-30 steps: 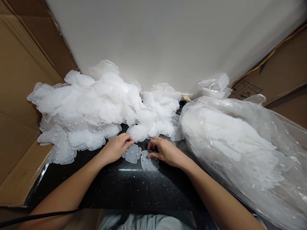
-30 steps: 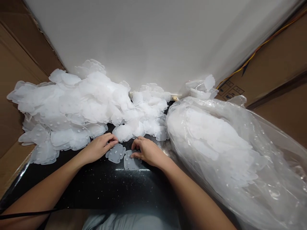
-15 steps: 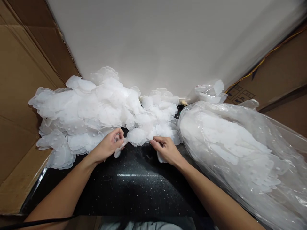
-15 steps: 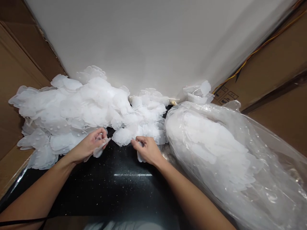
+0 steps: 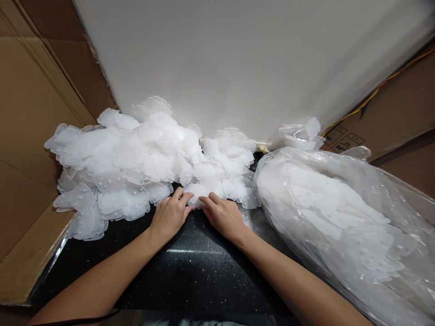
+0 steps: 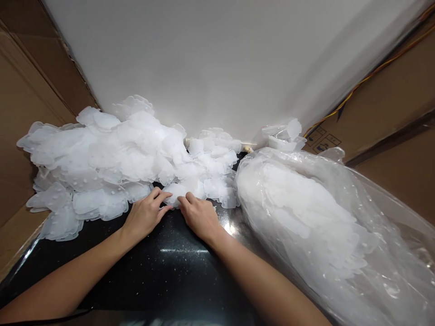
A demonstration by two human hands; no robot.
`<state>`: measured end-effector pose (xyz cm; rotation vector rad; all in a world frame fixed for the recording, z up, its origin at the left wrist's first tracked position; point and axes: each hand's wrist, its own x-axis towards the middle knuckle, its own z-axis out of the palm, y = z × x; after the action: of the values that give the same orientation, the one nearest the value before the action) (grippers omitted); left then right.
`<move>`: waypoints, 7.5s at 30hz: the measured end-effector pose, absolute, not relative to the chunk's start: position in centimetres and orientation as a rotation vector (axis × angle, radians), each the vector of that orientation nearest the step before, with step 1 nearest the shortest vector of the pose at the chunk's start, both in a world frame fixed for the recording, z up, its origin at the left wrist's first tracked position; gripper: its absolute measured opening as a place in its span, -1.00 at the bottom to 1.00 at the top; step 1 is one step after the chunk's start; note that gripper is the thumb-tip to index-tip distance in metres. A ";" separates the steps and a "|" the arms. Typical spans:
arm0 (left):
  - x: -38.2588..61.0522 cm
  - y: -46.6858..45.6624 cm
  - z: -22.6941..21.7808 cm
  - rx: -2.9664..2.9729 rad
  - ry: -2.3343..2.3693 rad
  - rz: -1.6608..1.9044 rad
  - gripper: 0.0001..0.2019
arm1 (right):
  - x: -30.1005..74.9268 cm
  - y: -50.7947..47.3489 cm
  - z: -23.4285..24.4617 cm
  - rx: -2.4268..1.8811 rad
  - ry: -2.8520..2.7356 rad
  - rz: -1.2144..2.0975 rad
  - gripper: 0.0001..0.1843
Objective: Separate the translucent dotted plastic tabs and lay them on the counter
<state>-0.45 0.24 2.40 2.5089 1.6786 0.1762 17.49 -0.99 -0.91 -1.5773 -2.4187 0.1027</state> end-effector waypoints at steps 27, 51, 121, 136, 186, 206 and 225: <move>-4.7 1.8 5.4 1.750 1.213 0.003 -0.62 | 26.0 -1.0 2.6 -1.444 -2.219 1.238 -0.80; -3.7 0.9 6.1 1.961 1.058 0.456 -0.87 | 23.6 -2.1 3.5 -1.356 -2.107 1.005 -0.88; -2.8 1.2 4.0 2.100 1.433 0.104 -0.72 | 23.5 -0.7 1.1 -1.740 -1.952 1.077 -0.74; -1.7 -0.2 3.9 2.225 1.502 0.083 -0.80 | 23.3 -1.0 1.5 -1.507 -1.983 1.200 -0.81; -1.8 1.1 2.7 2.096 1.138 0.828 -0.80 | 35.6 1.5 7.2 -2.507 -2.044 0.081 0.02; -2.5 1.9 2.5 2.085 1.190 0.855 -0.81 | 35.1 -0.3 6.7 -2.184 -2.614 0.099 -0.18; -2.6 1.5 0.2 2.173 1.213 0.830 -0.54 | 18.2 4.0 2.4 -1.822 -2.179 0.247 -0.15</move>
<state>-2.56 1.52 0.18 2.1731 1.2132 0.8304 18.24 4.02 2.42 -1.8221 -2.1792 0.2468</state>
